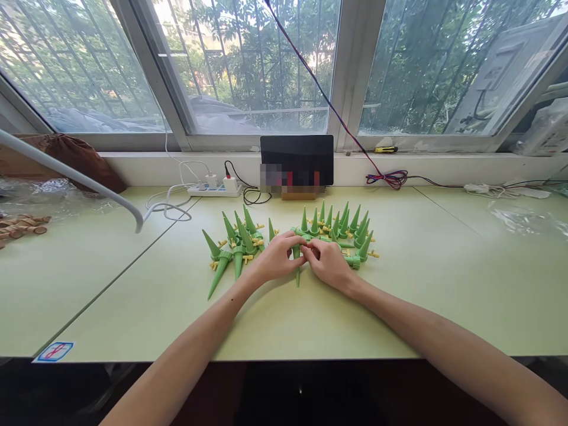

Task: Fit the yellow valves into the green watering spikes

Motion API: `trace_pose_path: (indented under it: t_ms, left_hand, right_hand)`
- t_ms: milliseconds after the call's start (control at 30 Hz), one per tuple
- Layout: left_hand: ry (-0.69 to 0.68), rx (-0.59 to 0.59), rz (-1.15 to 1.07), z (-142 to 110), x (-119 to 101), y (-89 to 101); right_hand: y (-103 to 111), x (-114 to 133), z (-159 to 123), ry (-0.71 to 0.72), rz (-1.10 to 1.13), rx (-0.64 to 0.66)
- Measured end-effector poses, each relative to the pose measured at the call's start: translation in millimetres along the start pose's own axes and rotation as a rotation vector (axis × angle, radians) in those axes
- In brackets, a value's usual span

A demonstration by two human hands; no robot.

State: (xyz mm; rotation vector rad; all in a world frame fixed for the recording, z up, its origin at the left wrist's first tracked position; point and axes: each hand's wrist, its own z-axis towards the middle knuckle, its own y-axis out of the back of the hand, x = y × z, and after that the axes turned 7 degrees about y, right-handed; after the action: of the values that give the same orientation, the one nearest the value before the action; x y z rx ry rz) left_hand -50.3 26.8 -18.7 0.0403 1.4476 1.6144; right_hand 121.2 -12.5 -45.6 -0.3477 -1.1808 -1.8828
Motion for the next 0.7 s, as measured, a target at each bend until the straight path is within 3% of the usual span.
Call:
trace_pose_path:
  t_ms: [700]
  left_hand:
    - [-0.008,-0.014,-0.002,0.3,-2.7,1.4]
  right_hand:
    - [-1.0,-2.4,1.3,-0.010,0.007,-0.005]
